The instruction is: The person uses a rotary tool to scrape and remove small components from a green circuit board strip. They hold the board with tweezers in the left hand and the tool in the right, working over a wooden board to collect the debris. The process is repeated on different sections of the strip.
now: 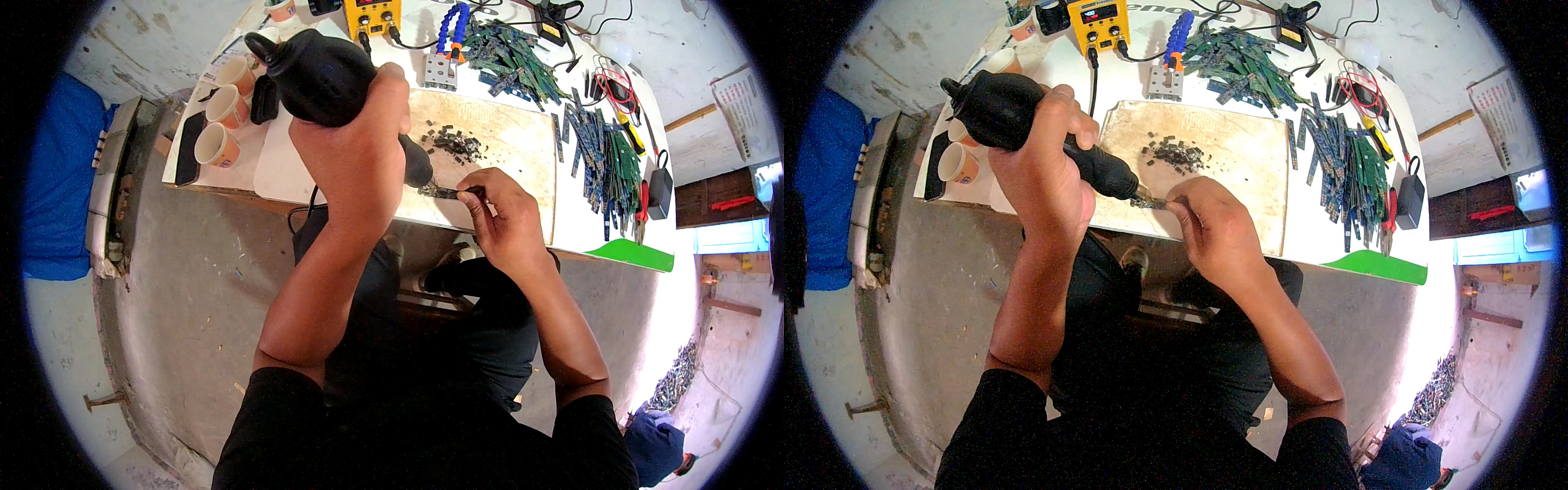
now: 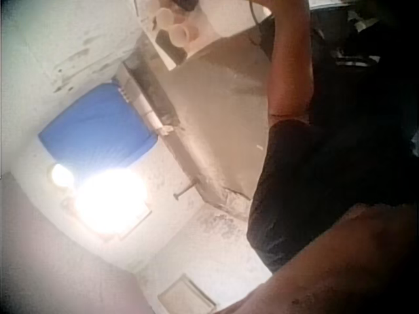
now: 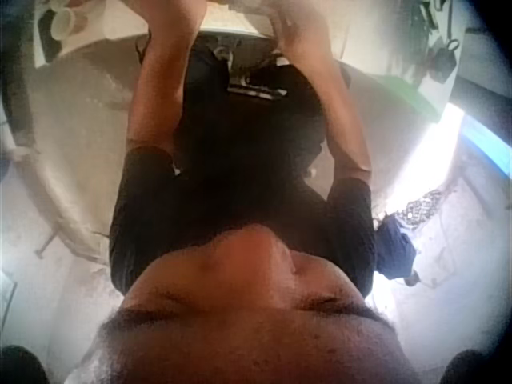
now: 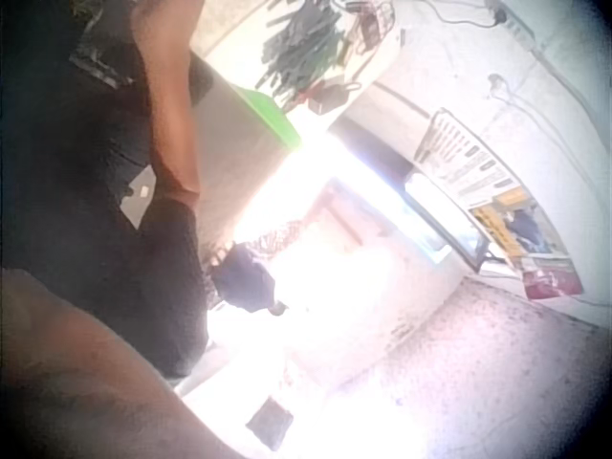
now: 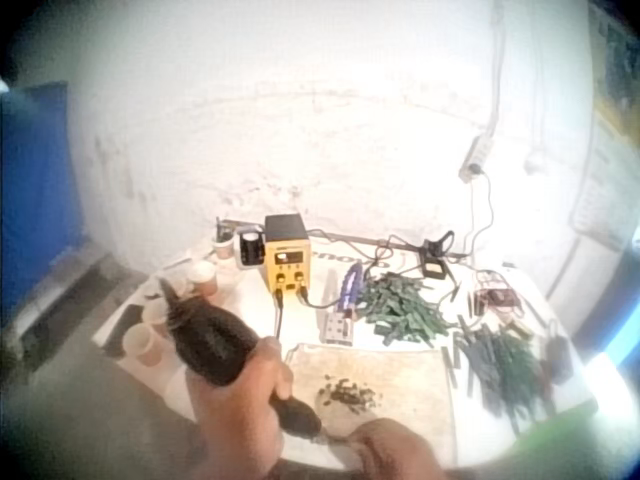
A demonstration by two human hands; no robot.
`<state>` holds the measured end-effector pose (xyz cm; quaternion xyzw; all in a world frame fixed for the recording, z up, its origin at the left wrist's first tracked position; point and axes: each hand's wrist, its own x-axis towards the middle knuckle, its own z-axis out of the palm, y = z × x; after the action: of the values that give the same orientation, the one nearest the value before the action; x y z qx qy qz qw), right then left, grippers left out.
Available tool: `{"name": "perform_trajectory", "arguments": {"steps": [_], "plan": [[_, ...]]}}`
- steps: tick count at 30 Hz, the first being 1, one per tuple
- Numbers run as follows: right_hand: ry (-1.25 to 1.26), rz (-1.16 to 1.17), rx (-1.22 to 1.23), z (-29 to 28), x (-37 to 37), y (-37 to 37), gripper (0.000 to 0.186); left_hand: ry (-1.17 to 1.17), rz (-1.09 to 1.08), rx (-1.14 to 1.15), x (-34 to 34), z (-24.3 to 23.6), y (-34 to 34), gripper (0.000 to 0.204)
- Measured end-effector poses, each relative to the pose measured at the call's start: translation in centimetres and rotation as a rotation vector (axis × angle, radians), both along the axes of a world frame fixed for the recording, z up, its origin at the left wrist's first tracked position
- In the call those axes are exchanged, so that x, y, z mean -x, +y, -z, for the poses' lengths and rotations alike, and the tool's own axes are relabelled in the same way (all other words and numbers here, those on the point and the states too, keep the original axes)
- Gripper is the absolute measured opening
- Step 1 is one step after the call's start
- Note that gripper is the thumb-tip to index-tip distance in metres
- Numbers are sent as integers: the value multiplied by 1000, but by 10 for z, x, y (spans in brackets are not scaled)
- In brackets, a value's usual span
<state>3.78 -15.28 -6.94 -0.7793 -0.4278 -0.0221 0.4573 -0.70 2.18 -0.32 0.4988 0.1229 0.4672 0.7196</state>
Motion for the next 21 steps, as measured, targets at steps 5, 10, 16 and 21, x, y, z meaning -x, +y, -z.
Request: {"name": "perform_trajectory", "arguments": {"steps": [5, 10, 16, 21], "plan": [[-10, -1, 5, 0, -1, 0, 9, -2, 9, -33, 1, 2, 2, 14], [-32, -26, -15, 2, -3, 0, 10, -4, 10, -42, 1, 3, 2, 13], [-118, -55, 6, 5, -6, -1, 12, 3, 17, -26, 0, 3, 1, 13], [-152, -64, 14, 6, -5, -1, 14, 6, 7, -4, -1, 3, 2, 15]]}}
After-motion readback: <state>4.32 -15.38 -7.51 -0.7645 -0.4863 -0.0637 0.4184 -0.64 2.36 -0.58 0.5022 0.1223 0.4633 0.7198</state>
